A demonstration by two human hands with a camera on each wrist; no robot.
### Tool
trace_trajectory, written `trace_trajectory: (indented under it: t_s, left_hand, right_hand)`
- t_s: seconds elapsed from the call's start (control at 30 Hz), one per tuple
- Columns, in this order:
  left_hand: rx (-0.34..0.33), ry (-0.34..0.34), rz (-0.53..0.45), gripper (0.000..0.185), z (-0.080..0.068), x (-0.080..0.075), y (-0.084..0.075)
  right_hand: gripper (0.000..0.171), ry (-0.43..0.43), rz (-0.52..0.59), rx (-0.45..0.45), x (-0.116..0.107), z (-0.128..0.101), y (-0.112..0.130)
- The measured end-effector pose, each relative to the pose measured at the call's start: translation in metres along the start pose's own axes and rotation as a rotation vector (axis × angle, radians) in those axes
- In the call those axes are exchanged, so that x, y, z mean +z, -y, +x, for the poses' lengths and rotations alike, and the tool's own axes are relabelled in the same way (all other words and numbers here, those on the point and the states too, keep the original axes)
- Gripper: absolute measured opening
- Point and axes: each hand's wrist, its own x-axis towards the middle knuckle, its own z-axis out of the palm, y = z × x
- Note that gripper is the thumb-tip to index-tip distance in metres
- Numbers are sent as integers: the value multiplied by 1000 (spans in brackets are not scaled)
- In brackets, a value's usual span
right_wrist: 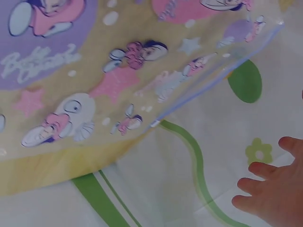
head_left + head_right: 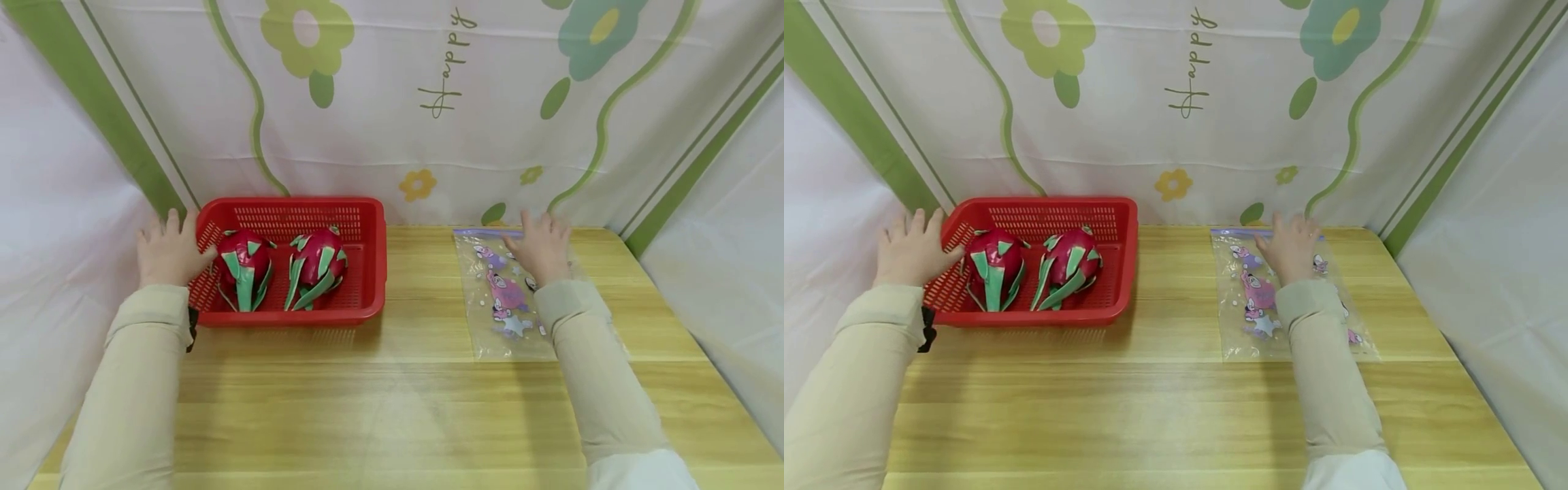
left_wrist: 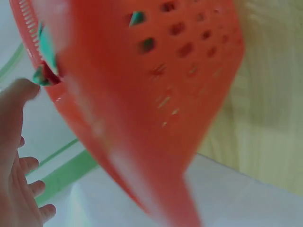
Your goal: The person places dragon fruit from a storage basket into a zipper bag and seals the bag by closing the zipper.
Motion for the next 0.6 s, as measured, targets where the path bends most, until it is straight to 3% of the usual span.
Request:
trace_trajectory:
  t_s: [0.27, 0.6]
  left_hand:
    - [-6, 0, 2, 75, -4, 14, 7]
    - [-35, 47, -21, 68, -6, 28, 10]
  right_hand:
    - [63, -15, -44, 0, 21, -10, -13]
    - [68, -12, 36, 19, 48, -16, -24]
